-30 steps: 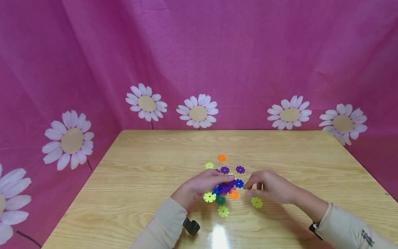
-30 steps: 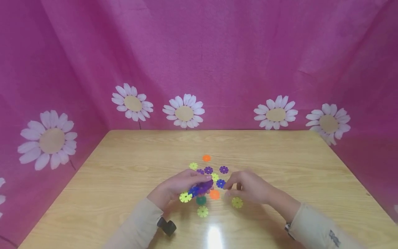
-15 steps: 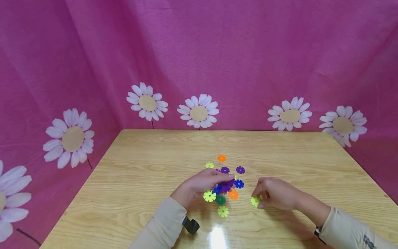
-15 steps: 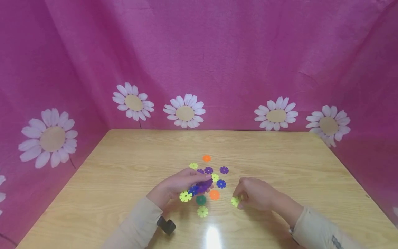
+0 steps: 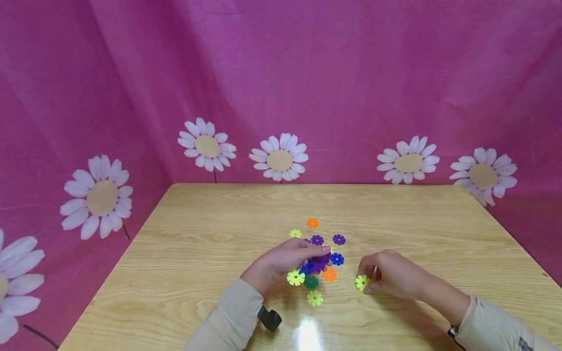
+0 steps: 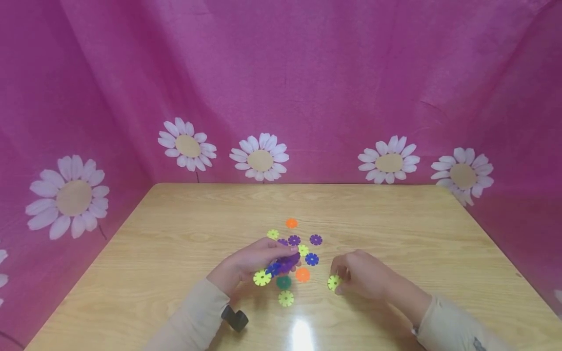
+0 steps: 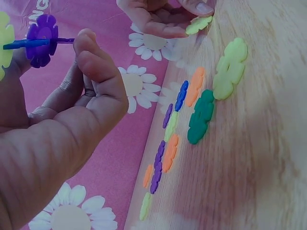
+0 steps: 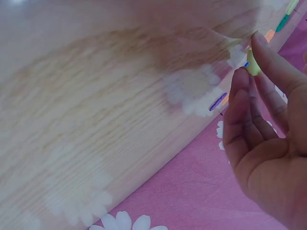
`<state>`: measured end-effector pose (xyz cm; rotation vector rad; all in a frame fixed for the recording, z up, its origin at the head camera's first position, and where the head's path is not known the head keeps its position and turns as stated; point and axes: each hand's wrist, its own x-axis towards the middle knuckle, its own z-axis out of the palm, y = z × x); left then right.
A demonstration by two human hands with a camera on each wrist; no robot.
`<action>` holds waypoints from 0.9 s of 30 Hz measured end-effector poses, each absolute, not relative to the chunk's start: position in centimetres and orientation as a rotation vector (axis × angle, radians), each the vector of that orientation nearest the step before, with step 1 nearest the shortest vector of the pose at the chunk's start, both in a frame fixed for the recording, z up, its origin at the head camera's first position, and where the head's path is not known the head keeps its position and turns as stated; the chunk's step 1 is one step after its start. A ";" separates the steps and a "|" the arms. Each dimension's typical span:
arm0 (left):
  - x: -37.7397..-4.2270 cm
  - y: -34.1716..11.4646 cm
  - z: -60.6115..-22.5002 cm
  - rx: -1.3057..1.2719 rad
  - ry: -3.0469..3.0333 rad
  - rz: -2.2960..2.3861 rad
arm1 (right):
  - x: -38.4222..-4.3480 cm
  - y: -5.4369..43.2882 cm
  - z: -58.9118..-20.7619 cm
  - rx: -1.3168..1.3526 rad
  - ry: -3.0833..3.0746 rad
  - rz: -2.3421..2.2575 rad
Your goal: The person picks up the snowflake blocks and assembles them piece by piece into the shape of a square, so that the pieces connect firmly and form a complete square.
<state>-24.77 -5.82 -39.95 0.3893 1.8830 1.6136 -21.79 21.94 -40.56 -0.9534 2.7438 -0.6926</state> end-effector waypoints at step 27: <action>-24.8 -5.8 -40.1 0.379 1.813 1.633 | -22.1 18.8 -38.1 -0.236 2.180 -1.837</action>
